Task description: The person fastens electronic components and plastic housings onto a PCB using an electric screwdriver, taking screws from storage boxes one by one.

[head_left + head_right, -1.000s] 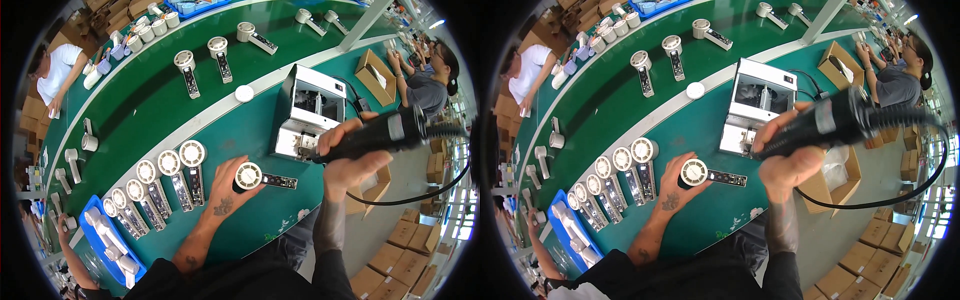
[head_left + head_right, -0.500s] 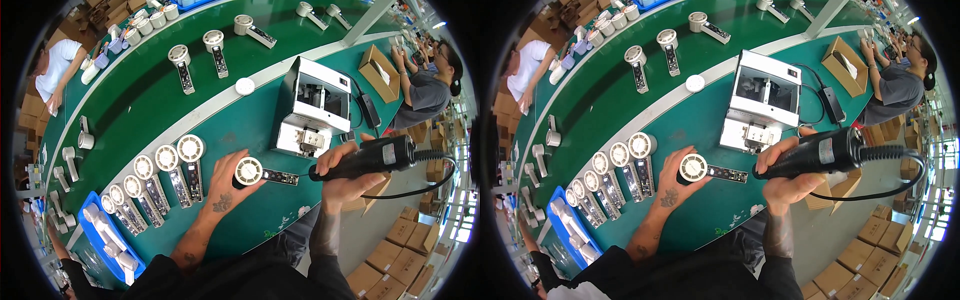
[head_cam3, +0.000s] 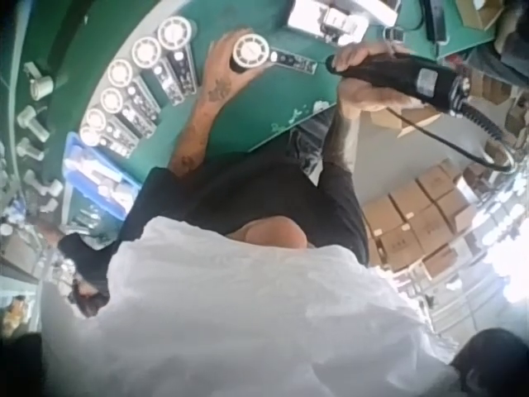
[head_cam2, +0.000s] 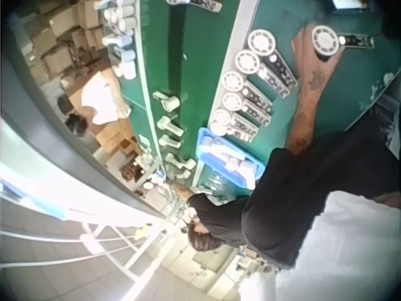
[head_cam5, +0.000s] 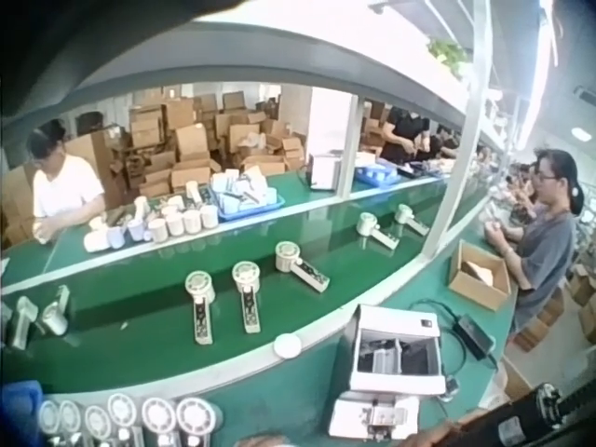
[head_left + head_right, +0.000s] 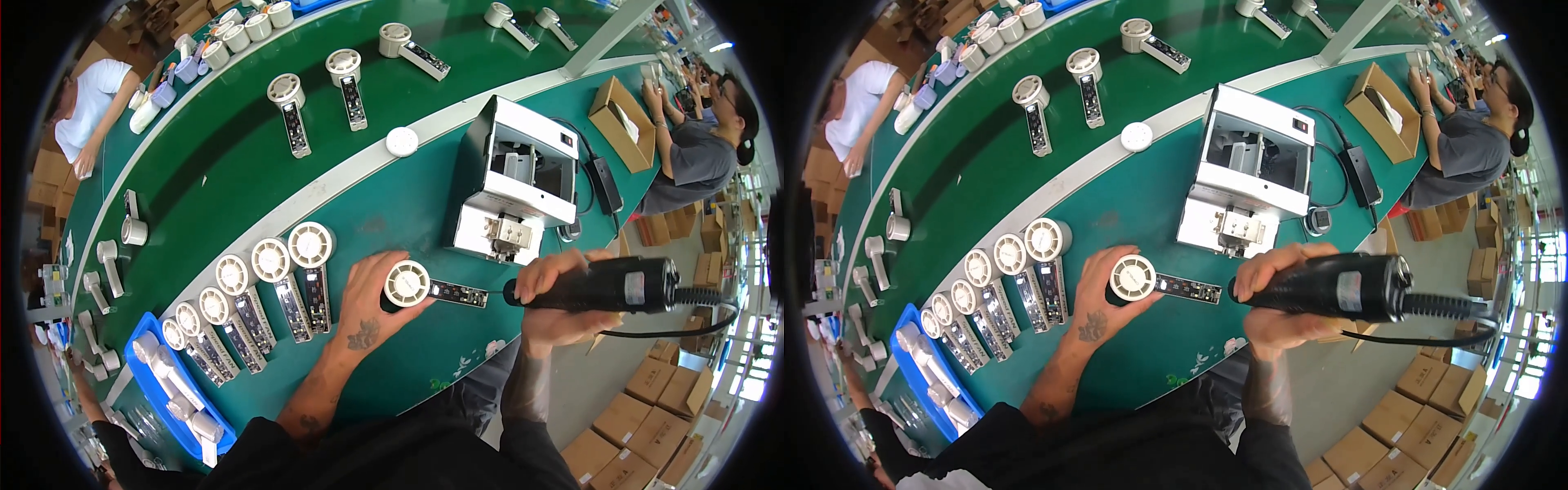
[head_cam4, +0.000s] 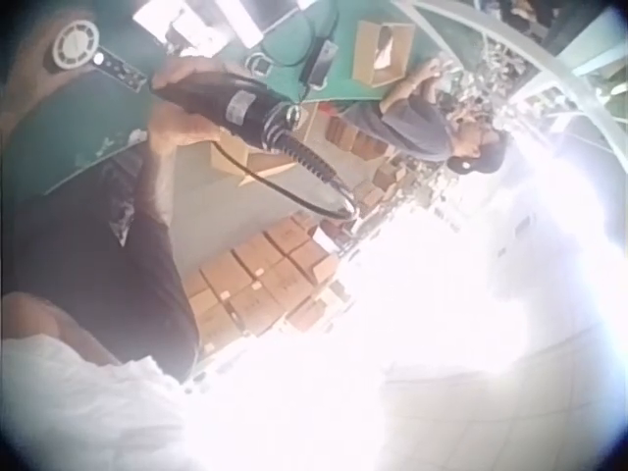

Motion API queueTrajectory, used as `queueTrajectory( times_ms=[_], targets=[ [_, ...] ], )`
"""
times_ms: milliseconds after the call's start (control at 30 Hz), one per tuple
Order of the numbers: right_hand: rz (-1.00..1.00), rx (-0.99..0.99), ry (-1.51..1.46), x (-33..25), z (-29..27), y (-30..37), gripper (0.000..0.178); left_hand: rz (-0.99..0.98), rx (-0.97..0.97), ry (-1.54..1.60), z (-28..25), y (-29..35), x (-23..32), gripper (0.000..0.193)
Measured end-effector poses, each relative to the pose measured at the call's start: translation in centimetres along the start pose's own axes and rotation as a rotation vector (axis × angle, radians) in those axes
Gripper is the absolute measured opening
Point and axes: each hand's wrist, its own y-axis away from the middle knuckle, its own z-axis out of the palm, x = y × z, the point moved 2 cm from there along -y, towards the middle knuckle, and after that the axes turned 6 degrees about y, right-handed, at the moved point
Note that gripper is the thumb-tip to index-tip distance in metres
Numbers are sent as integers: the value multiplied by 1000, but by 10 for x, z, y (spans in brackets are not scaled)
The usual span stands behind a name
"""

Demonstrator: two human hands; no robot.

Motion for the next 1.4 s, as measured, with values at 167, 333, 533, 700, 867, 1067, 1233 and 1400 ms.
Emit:
queueTrajectory(
  times_ms=[167,333,533,700,867,1067,1233,1400],
  targets=[
    [-70,3,-159,1,-11,5,89,3,-5,25,1,-4,6,68],
    [14,-5,-72,-16,-3,-10,94,9,-54,-31,4,-6,9,66],
    [-155,61,152,-35,40,-49,106,58,-22,-65,18,-5,20,64],
    [-53,22,156,-28,41,-38,102,37,-2,-54,15,-2,17,65],
    [61,-8,-56,-22,45,-14,99,44,-14,-35,17,-3,17,67],
    [100,-72,4,-11,61,-7,103,53,-2,-47,17,-3,16,69],
    [86,-54,-4,-6,59,-5,101,52,-8,-44,18,-3,16,67],
    [101,-40,-107,-10,60,-5,100,55,-6,-34,17,-2,14,67]
  ],
)
